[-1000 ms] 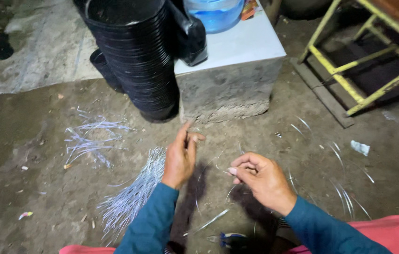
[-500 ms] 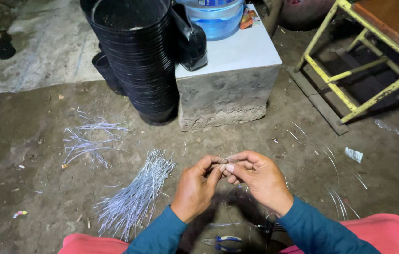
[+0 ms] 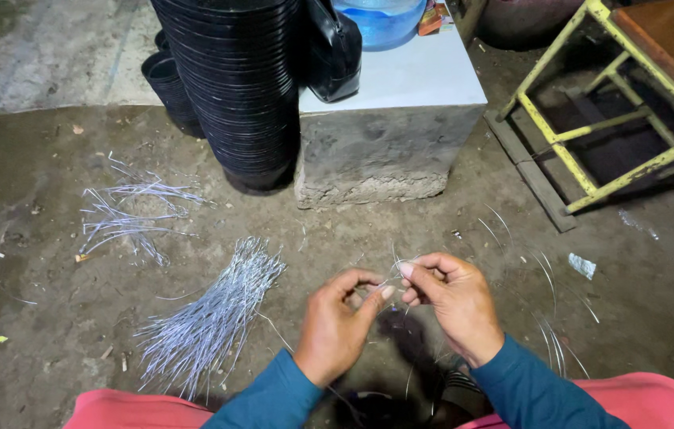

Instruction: The person sits on the floor and uses pliers to cut thin metal wires into shorter pieces. They repeatedly pick up wires, cut them, and place the cut pieces into a pile on the floor.

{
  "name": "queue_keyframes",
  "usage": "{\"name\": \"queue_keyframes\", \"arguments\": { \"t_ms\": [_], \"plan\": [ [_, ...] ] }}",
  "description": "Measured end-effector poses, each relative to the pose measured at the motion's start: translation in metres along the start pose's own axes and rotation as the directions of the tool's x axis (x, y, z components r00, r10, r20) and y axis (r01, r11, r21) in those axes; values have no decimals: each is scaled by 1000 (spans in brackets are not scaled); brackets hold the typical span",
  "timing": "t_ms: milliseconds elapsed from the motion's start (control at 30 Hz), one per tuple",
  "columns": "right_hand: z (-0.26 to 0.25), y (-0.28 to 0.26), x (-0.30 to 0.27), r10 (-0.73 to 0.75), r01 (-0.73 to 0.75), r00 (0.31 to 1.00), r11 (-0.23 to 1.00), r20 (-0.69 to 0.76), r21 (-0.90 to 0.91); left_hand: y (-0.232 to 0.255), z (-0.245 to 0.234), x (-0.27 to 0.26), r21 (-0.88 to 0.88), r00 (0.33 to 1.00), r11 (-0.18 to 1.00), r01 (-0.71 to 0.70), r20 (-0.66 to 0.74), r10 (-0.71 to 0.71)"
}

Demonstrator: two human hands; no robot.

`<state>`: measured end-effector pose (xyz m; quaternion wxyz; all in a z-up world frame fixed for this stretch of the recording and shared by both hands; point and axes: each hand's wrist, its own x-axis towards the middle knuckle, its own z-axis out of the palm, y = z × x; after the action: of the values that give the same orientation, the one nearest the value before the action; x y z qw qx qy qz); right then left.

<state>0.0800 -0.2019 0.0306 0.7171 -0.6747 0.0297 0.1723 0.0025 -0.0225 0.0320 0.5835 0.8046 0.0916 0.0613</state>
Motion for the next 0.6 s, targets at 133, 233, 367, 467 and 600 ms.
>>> {"name": "queue_keyframes", "arguments": {
  "t_ms": [133,233,367,467,600],
  "plan": [
    [7,4,-5,-9,9,1000,1000,-13,-5,16,-8,-7,199,883,891,-408,-163,441],
    [10,3,-6,-41,41,999,999,-22,-10,20,-13,-7,340,818,797,-500,-118,563],
    [10,3,-7,-40,40,999,999,5,-18,19,-18,-7,378,779,741,-554,-76,622],
    [6,2,-6,-72,75,995,997,65,-33,19,-17,-8,350,806,782,-516,-110,581],
    [-2,2,-6,-63,25,987,968,146,251,22,-18,-9,211,851,858,-468,-154,502]
  ]
}}
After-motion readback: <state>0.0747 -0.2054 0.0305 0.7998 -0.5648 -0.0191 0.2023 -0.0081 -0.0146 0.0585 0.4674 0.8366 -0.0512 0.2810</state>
